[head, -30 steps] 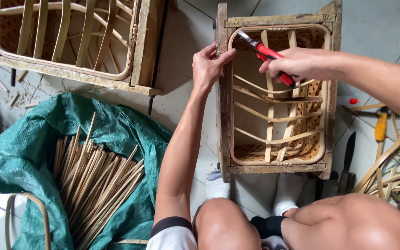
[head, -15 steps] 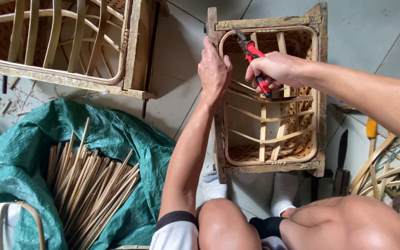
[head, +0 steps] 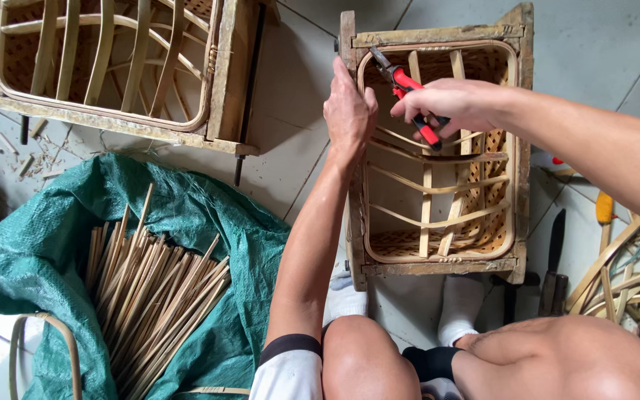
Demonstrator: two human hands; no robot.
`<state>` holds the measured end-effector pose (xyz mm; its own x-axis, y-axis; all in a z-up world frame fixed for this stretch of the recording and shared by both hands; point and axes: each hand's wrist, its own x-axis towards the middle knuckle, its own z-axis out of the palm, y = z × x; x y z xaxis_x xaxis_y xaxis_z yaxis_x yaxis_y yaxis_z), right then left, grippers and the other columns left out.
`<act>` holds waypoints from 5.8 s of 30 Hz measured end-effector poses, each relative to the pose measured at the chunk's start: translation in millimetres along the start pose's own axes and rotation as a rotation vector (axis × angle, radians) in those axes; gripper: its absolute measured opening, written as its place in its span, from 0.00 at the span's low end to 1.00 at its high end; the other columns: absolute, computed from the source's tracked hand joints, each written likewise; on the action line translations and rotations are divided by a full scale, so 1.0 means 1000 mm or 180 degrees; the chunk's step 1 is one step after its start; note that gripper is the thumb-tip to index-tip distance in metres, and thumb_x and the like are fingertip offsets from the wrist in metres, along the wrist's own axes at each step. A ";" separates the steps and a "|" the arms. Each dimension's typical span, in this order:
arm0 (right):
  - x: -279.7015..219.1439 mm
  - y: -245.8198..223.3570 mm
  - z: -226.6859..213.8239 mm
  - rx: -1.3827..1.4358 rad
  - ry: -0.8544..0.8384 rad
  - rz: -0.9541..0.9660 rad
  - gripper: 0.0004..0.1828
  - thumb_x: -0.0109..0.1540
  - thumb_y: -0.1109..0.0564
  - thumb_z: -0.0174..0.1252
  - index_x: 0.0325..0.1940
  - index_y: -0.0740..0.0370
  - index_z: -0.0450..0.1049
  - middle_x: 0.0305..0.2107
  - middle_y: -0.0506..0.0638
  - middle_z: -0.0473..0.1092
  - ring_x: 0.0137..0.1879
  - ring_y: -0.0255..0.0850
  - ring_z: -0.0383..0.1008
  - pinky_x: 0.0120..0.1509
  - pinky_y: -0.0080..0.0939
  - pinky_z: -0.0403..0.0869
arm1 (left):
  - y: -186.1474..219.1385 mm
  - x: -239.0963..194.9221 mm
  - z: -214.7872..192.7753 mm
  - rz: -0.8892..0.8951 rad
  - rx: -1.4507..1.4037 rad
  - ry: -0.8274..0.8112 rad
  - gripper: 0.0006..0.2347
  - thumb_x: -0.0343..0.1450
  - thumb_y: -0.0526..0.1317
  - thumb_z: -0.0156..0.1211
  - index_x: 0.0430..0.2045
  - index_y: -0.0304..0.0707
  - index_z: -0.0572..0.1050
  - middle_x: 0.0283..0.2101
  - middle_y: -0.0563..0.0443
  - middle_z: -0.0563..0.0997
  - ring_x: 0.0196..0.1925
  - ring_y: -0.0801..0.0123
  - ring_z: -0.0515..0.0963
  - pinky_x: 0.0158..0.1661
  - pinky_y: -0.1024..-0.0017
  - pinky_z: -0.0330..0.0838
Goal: The person applies glue to the edges of a rectangular bamboo basket frame, then uses a hammer and pliers to secure the frame and insert bamboo strips. The person works on the basket while sitting on the floor.
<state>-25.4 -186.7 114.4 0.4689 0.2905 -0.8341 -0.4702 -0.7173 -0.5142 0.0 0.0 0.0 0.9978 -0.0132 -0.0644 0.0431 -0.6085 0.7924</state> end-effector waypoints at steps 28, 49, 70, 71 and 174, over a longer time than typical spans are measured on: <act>-0.265 0.014 0.158 -0.1846 0.0013 -0.1938 0.18 0.59 0.45 0.56 0.52 0.49 0.75 0.45 0.46 0.79 0.55 0.42 0.80 0.51 0.40 0.79 | -0.045 -0.076 -0.059 -0.0710 -0.2840 -0.1375 0.35 0.67 0.34 0.72 0.69 0.25 0.60 0.67 0.38 0.72 0.69 0.61 0.71 0.68 0.66 0.64; -0.292 0.025 0.181 -0.2290 0.0423 -0.1493 0.17 0.54 0.46 0.59 0.48 0.42 0.74 0.41 0.38 0.78 0.48 0.44 0.81 0.41 0.46 0.79 | -0.048 -0.252 -0.122 0.0519 -0.0363 0.0072 0.14 0.72 0.36 0.65 0.52 0.33 0.77 0.54 0.42 0.82 0.60 0.55 0.81 0.64 0.54 0.71; -0.316 0.061 0.190 -0.1865 0.1076 -0.1341 0.09 0.55 0.46 0.53 0.33 0.48 0.74 0.29 0.45 0.72 0.46 0.49 0.76 0.58 0.70 0.61 | -0.001 -0.259 -0.108 0.2864 0.1328 -0.1457 0.32 0.64 0.31 0.62 0.67 0.50 0.66 0.51 0.46 0.74 0.57 0.55 0.73 0.68 0.45 0.55; -0.316 0.063 0.191 -0.1855 0.1093 -0.1298 0.08 0.55 0.46 0.53 0.33 0.48 0.74 0.30 0.44 0.72 0.46 0.49 0.76 0.59 0.70 0.61 | -0.002 -0.260 -0.107 0.2860 0.1296 -0.1445 0.32 0.64 0.31 0.63 0.67 0.50 0.66 0.51 0.47 0.74 0.57 0.56 0.73 0.68 0.45 0.55; -0.013 0.035 -0.025 -0.0522 0.2214 -0.1233 0.18 0.76 0.48 0.40 0.44 0.61 0.69 0.14 0.45 0.59 0.14 0.37 0.57 0.16 0.42 0.60 | -0.026 -0.201 -0.092 -0.1634 -0.2499 -0.0962 0.29 0.67 0.36 0.70 0.65 0.32 0.69 0.62 0.38 0.77 0.61 0.64 0.77 0.58 0.69 0.73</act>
<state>-29.3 -230.9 112.3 0.9586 0.1159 -0.2602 -0.0890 -0.7459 -0.6601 -197.2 92.1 48.2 0.7988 -0.1636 -0.5789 0.5973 0.1012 0.7956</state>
